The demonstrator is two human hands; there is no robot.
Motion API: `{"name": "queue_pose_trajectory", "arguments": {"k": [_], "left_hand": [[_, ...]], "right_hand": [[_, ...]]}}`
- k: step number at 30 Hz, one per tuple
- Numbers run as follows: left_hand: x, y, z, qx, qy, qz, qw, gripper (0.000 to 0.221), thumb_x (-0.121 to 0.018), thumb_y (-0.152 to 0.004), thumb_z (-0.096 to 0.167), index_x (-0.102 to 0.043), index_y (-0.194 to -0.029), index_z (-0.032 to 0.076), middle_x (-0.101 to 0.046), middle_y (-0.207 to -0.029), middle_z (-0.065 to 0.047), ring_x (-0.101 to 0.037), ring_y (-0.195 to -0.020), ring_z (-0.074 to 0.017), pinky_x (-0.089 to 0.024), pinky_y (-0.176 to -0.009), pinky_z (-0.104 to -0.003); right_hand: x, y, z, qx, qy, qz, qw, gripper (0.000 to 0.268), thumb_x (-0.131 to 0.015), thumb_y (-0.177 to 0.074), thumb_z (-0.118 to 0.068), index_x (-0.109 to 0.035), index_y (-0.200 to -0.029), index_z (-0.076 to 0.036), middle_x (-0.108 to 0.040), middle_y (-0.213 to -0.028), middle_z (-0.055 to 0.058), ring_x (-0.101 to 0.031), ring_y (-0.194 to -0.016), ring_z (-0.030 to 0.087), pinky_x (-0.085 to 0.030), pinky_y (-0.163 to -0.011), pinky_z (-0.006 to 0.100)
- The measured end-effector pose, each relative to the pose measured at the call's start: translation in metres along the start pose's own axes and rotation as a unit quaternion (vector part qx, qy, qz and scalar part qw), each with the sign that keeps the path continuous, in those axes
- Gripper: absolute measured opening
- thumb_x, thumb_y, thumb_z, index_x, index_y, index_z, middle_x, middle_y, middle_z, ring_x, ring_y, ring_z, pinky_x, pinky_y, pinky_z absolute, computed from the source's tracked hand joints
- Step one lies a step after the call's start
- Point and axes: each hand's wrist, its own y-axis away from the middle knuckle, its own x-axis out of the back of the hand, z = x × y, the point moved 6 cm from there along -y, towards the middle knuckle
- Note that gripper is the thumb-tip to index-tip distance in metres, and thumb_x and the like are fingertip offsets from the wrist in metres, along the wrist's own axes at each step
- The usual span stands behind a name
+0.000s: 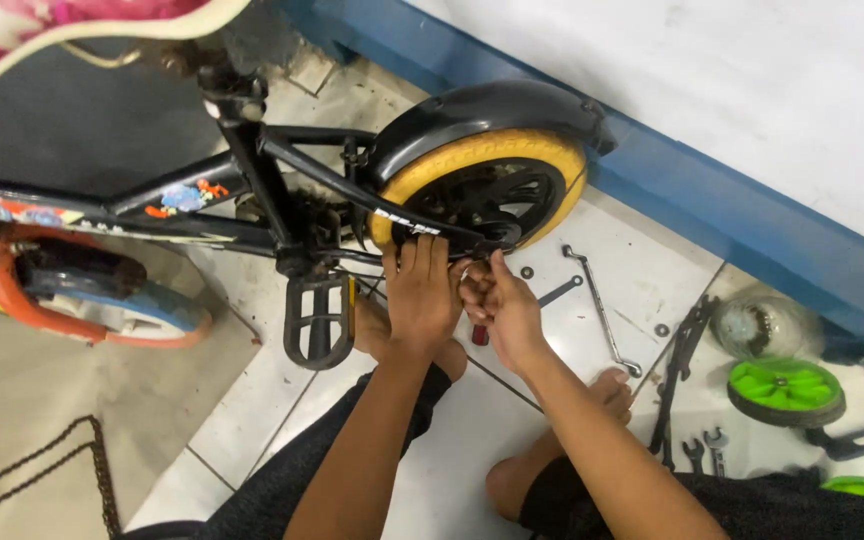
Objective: Loosening the bolts and screws on the rear wheel and fender of a small bicycle using wrenches and a screwdriver.
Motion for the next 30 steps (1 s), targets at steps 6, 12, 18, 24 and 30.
{"name": "queue_pose_trajectory", "arguments": {"k": [6,12,18,24,30], "left_hand": [[-0.005,0.000,0.001,-0.005,-0.009,-0.011,1.000,0.039,-0.056,-0.105,0.038,-0.060,-0.121,0.002,-0.060,-0.104,-0.011,-0.057,-0.095,-0.0286,-0.035,-0.104,-0.051],[-0.004,-0.001,0.003,-0.010,-0.009,-0.011,1.000,0.039,-0.057,-0.104,0.039,-0.061,-0.117,0.002,-0.059,-0.098,-0.011,-0.057,-0.088,-0.0292,-0.035,-0.103,-0.051],[0.000,-0.003,0.008,-0.010,-0.023,-0.004,1.000,0.039,-0.057,-0.103,0.040,-0.061,-0.116,0.003,-0.057,-0.097,-0.010,-0.056,-0.089,-0.0283,-0.036,-0.101,-0.048],[-0.005,-0.001,0.004,-0.009,-0.009,-0.006,1.000,0.043,-0.059,-0.102,0.038,-0.062,-0.121,0.000,-0.059,-0.098,-0.013,-0.058,-0.091,-0.0306,-0.036,-0.103,-0.051],[-0.003,0.000,0.002,0.000,0.005,-0.006,1.000,0.043,-0.058,-0.103,0.041,-0.061,-0.121,0.002,-0.059,-0.098,-0.012,-0.058,-0.092,-0.0309,-0.036,-0.104,-0.051]], "right_hand": [[0.017,0.007,-0.028,0.067,0.372,0.092,0.921,0.059,-0.044,-0.106,-0.060,-0.066,-0.087,-0.009,-0.064,-0.069,0.011,-0.057,-0.066,0.021,-0.045,-0.059,0.032],[0.022,0.002,-0.013,0.062,0.272,0.106,0.954,0.061,-0.043,-0.106,-0.058,-0.064,-0.077,-0.008,-0.064,-0.067,0.010,-0.057,-0.064,0.020,-0.045,-0.059,0.032],[0.031,-0.013,0.008,0.050,0.203,0.062,0.976,0.067,-0.034,-0.104,-0.068,-0.062,-0.088,-0.010,-0.063,-0.075,0.010,-0.054,-0.067,0.018,-0.043,-0.060,0.030],[0.016,0.012,-0.029,0.053,0.310,0.134,0.940,0.051,-0.053,-0.104,-0.052,-0.072,-0.089,-0.007,-0.073,-0.071,0.011,-0.058,-0.056,0.017,-0.045,-0.049,0.029],[0.009,0.000,0.000,0.019,-0.007,0.063,0.998,0.042,-0.041,-0.110,-0.044,-0.047,-0.079,-0.016,-0.053,-0.062,0.002,-0.042,-0.048,0.012,-0.027,-0.044,0.025]]}}
